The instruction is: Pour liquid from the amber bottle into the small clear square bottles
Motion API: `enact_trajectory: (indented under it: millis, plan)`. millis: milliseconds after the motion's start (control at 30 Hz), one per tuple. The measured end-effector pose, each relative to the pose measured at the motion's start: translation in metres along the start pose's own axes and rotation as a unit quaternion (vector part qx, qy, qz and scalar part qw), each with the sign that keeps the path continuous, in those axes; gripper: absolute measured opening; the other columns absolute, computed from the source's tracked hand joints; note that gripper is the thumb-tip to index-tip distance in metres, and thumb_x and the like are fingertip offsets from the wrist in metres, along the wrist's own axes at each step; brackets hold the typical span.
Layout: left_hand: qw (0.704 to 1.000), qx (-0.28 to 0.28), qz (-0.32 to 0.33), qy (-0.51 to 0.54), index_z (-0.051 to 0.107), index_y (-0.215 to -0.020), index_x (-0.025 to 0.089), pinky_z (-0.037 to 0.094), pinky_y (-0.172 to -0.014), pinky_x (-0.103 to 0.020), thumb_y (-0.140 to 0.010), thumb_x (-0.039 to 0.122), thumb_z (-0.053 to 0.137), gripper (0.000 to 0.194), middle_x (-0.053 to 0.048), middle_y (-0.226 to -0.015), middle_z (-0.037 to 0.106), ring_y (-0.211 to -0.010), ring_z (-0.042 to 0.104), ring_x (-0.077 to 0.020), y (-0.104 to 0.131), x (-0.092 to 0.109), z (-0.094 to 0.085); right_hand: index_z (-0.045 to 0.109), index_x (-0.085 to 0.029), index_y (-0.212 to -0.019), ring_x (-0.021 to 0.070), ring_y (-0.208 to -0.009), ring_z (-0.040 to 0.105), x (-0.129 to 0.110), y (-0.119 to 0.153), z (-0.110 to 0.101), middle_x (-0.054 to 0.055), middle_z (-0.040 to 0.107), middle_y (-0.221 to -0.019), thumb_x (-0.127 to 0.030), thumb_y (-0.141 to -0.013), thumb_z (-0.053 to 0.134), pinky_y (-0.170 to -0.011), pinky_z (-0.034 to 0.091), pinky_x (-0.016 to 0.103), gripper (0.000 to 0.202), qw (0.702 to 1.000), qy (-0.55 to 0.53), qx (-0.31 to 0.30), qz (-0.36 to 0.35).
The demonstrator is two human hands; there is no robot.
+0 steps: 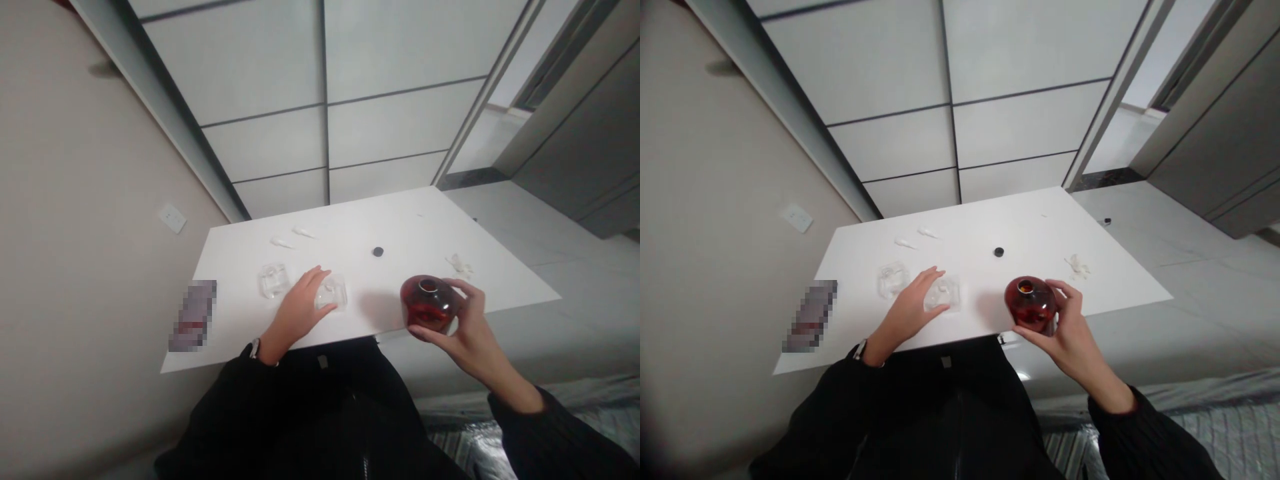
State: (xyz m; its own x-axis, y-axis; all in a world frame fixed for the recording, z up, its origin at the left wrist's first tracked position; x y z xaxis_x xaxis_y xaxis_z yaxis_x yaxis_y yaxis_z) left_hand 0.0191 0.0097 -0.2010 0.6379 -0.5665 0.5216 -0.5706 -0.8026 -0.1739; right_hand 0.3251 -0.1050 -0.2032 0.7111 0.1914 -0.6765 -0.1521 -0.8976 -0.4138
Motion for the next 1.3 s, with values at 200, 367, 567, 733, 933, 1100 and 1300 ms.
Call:
enact_trajectory:
  millis: [200,367,567,733,933,1100,1300]
  plan:
    - [0.994,0.046,-0.042,0.089,0.044,-0.155,0.026,0.05,-0.126,-0.053,-0.09,0.028,0.085,0.076,-0.015,-0.155,0.061,-0.149,0.059,-0.0315,0.025,-0.004,0.023,0.043,-0.022,-0.153,0.04,-0.121,0.073,-0.001,-0.005,0.012,0.02,0.064,-0.136,-0.065,-0.084,0.083,-0.097,0.066,0.057,0.091,0.996,0.047,-0.007,-0.073]
    - [0.983,0.069,-0.083,0.149,0.044,-0.154,0.028,0.052,-0.123,-0.053,-0.091,0.034,0.085,0.075,-0.014,-0.154,0.062,-0.146,0.061,-0.0323,0.038,-0.013,0.03,0.052,-0.025,-0.151,0.0351,-0.117,0.077,-0.022,-0.033,0.016,0.017,0.074,-0.133,-0.04,-0.085,0.087,-0.094,0.068,0.049,0.076,0.989,0.013,-0.079,-0.123]
    - [0.974,0.036,-0.097,0.203,0.05,-0.155,0.035,0.054,-0.122,-0.052,-0.091,0.039,0.086,0.074,-0.01,-0.156,0.064,-0.146,0.062,-0.0316,0.037,-0.018,0.033,0.05,-0.03,-0.155,0.0345,-0.119,0.078,-0.036,-0.058,0.029,0.017,0.075,-0.138,-0.031,-0.09,0.08,-0.086,0.07,0.047,0.072,0.975,0.002,-0.162,-0.155]
    - [0.964,0.031,-0.126,0.231,0.035,-0.166,0.038,0.057,-0.119,-0.049,-0.087,0.043,0.09,0.096,-0.01,-0.159,0.062,-0.145,0.064,-0.0312,0.038,-0.02,0.037,0.037,-0.029,-0.167,0.0343,-0.118,0.078,-0.051,-0.064,0.04,0.019,0.074,-0.136,-0.032,-0.098,0.073,-0.087,0.07,0.048,0.078,0.954,0.06,-0.196,-0.22]
    - [0.969,0.038,-0.104,0.223,0.041,-0.163,0.037,0.056,-0.121,-0.049,-0.089,0.049,0.087,0.088,-0.01,-0.159,0.062,-0.146,0.063,-0.0312,0.037,-0.016,0.036,0.028,-0.021,-0.174,0.0379,-0.114,0.077,-0.069,-0.071,0.044,0.023,0.074,-0.132,-0.034,-0.1,0.071,-0.084,0.069,0.05,0.086,0.928,0.12,-0.214,-0.28]
    - [0.97,0.026,-0.102,0.22,0.037,-0.166,0.036,0.054,-0.122,-0.047,-0.09,0.052,0.084,0.09,-0.011,-0.16,0.061,-0.147,0.062,-0.0317,0.036,-0.016,0.035,0.026,-0.021,-0.175,0.037,-0.112,0.076,-0.079,-0.079,0.041,0.021,0.075,-0.133,-0.034,-0.101,0.07,-0.082,0.069,0.048,0.087,0.916,0.159,-0.22,-0.297]
    - [0.967,0.022,-0.102,0.232,0.034,-0.169,0.039,0.053,-0.124,-0.047,-0.091,0.052,0.083,0.092,-0.009,-0.162,0.059,-0.147,0.062,-0.0313,0.037,-0.014,0.035,0.024,-0.022,-0.176,0.0345,-0.11,0.077,-0.087,-0.084,0.038,0.018,0.076,-0.133,-0.035,-0.103,0.067,-0.081,0.068,0.046,0.085,0.901,0.189,-0.227,-0.318]
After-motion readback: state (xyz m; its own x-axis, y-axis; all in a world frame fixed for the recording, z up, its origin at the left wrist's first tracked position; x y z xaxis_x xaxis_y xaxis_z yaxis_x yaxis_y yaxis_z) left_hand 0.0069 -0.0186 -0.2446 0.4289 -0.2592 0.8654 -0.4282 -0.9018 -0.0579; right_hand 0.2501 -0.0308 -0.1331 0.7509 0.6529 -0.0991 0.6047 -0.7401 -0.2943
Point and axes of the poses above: each hand's wrist, its own y-axis away from the middle knuckle, its own z-axis out of the palm, x = y × z, the point moved 5 cm from there along -y, towards the middle knuckle
